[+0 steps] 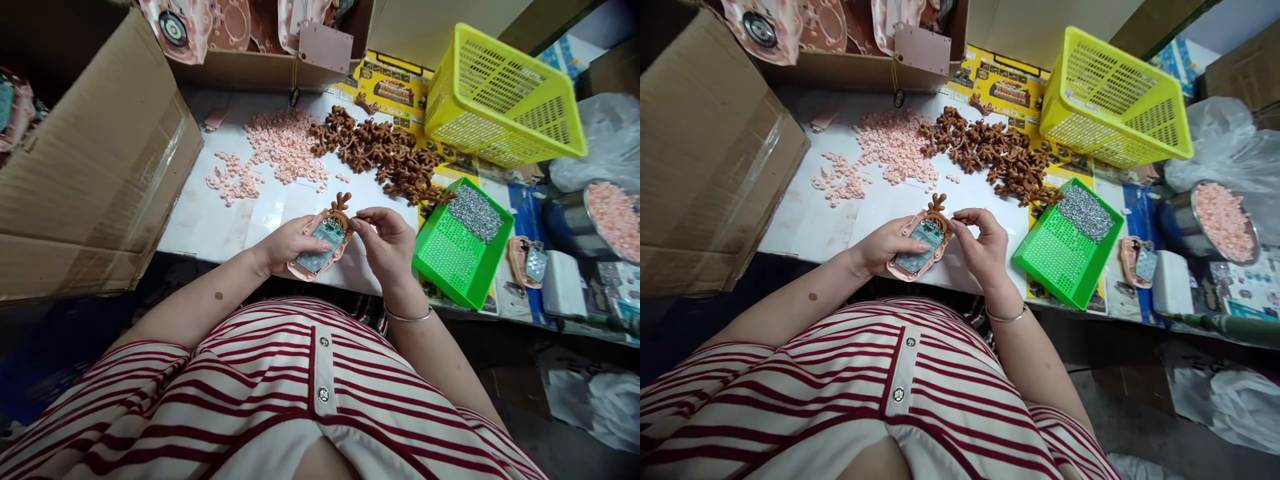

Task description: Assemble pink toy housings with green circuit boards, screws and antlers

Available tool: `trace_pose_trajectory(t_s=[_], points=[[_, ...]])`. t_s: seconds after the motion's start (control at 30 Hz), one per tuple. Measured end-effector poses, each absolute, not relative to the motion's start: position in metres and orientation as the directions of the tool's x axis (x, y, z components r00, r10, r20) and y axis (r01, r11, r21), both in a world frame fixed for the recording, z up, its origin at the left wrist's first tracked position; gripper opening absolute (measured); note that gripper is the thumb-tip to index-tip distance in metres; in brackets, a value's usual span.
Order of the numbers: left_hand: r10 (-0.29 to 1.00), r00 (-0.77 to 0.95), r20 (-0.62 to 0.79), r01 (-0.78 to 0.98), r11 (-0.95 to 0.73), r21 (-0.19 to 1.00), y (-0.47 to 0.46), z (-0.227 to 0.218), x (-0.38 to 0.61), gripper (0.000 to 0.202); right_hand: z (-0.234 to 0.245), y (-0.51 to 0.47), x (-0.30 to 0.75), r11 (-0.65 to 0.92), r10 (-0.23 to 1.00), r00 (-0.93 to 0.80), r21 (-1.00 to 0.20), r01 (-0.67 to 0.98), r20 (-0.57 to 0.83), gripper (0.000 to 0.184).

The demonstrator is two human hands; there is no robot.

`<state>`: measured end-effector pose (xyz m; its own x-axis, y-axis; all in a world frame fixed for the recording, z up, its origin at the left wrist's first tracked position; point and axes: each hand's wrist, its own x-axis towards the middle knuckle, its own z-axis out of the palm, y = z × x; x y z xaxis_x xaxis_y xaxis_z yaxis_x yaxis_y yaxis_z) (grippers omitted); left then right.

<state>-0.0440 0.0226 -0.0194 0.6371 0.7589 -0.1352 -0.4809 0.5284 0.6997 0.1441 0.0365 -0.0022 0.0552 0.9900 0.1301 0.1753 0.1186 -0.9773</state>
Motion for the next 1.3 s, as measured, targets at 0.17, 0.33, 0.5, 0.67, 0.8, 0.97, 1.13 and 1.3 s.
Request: trace_pose_trajectory(t_s=[0.17, 0.33, 0.5, 0.67, 0.8, 0.97, 1.13, 1.3], points=[[0.708, 0.693, -0.136, -0.476, 0.591, 0.651, 0.025, -0.019, -0.047, 0.04, -0.001, 0.042, 0.152, -0.117, 0.984, -0.138, -0.993, -0.014, -0.114, 0.035], [0.685, 0.718, -0.126, -0.434, 0.581, 0.689, 0.026, -0.019, -0.046, 0.038, 0.007, 0.045, 0.157, -0.137, 0.98, -0.145, -0.991, -0.008, -0.135, 0.047], [0.643, 0.756, -0.119, -0.353, 0.555, 0.753, 0.025, -0.016, -0.045, 0.033, 0.019, 0.049, 0.148, -0.186, 0.959, -0.205, -0.981, 0.058, -0.194, 0.045], [0.65, 0.744, -0.155, -0.329, 0.558, 0.762, 0.024, -0.017, -0.045, 0.032, 0.024, 0.047, 0.142, -0.165, 0.953, -0.241, -0.982, 0.086, -0.182, 0.04], [0.647, 0.744, -0.169, -0.307, 0.555, 0.773, 0.024, -0.018, -0.045, 0.035, 0.024, 0.045, 0.146, -0.109, 0.948, -0.285, -0.985, 0.13, -0.143, 0.036], [0.683, 0.701, -0.205, -0.283, 0.531, 0.799, 0.024, -0.016, -0.043, 0.029, 0.022, 0.04, 0.14, -0.069, 0.975, -0.189, -0.967, 0.247, -0.118, 0.035], [0.726, 0.654, -0.211, -0.244, 0.466, 0.851, 0.024, -0.015, -0.042, 0.027, 0.019, 0.035, 0.136, 0.215, 0.976, -0.137, -0.835, 0.506, 0.168, 0.022], [0.645, 0.744, -0.178, -0.275, 0.537, 0.797, 0.024, -0.018, -0.044, 0.03, 0.004, 0.043, 0.146, -0.252, 0.93, -0.245, -0.96, 0.118, -0.274, 0.044]])
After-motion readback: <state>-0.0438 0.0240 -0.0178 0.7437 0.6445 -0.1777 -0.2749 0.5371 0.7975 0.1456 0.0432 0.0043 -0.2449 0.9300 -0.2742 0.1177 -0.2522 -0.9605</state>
